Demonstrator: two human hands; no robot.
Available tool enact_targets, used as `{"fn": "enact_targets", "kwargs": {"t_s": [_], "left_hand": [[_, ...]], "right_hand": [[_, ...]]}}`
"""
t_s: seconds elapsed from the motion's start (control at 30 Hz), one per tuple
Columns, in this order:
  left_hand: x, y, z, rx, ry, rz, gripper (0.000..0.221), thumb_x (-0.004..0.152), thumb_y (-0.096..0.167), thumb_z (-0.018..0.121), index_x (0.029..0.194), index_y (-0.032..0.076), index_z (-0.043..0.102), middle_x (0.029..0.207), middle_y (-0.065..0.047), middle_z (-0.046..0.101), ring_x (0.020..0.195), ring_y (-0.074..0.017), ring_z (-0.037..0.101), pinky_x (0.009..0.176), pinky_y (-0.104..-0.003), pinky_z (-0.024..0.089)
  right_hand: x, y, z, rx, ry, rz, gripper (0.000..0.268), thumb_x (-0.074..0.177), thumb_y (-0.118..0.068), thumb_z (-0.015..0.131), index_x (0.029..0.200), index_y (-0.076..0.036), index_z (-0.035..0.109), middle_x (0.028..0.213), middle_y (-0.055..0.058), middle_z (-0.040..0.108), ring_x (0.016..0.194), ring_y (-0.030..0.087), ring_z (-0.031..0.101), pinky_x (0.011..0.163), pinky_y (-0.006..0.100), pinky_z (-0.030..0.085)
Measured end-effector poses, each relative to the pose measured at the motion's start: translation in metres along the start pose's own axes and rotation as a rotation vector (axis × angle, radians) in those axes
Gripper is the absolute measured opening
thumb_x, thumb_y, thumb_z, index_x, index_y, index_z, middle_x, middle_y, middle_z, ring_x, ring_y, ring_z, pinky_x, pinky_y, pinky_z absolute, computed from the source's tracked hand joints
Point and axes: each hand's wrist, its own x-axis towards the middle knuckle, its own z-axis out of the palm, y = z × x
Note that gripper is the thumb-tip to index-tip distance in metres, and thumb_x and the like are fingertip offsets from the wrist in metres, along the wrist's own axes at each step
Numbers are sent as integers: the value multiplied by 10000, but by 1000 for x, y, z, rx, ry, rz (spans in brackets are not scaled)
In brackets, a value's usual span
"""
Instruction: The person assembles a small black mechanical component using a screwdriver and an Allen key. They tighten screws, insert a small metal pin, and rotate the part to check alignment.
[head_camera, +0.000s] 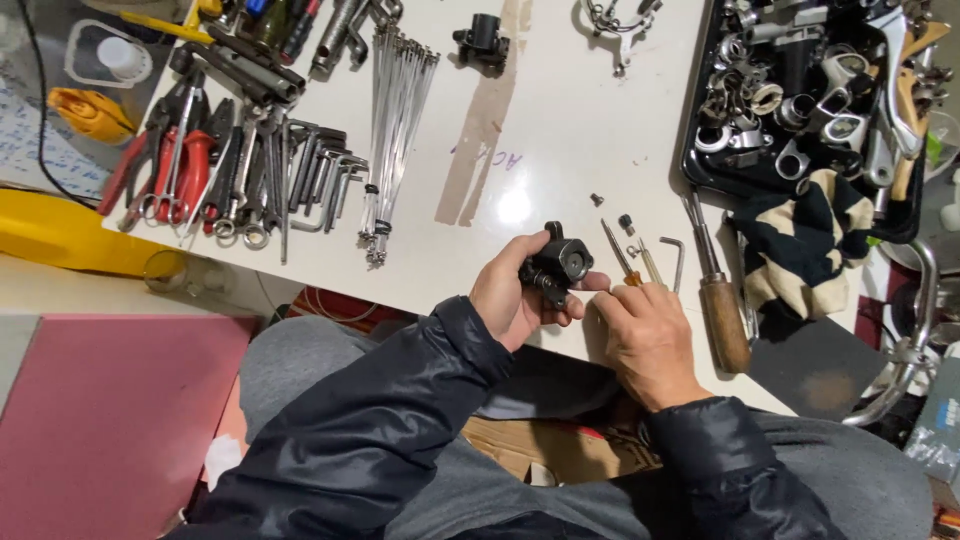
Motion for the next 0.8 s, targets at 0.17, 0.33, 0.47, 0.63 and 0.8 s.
{"fn": "enact_targets", "kwargs": {"t_s": [0.17,0.33,0.47,0.63,0.8], "left_hand": [[-1,1,-1,-5,-50,13,492,989,423,509,1118,-45,584,962,-326,713,542,-313,698,472,-351,548],[0,-2,-2,-32,-60,-12,504,976,434,525,1120,-44,594,953,-330,717,536,-320,709,454,-366,570],[0,-2,-1,-15,-91,-8,523,994,434,488,1166,-47,599,984,-325,719,567,-321,719,469,-351,567],[2,-6,-5,5,-80,31,509,1018,412,477,1245,-30,586,1018,-329,713,632,-305,720,506,-318,539],[3,-7,-9,18,-106,33,556,1019,460,525,1246,-42,602,1085,-295,720,708,-261,737,567,-286,556]], "right_hand": [[-18,52,11,54,-78,95,277,924,-480,571,986,-249,710,981,-6,647,944,230,629,792,354,517],[-14,90,10,-204,-38,246,239,949,-313,734,1153,-190,715,1033,5,619,921,232,691,767,342,569],[-8,89,16,-274,-159,338,292,870,-313,728,1110,-149,700,929,61,617,729,330,688,672,445,585],[-2,90,23,-371,-217,323,98,955,-212,626,943,-126,672,848,61,603,633,322,670,643,413,580],[2,104,37,-371,-316,369,81,845,-146,614,815,-76,643,695,87,609,603,361,687,594,476,548]]}}
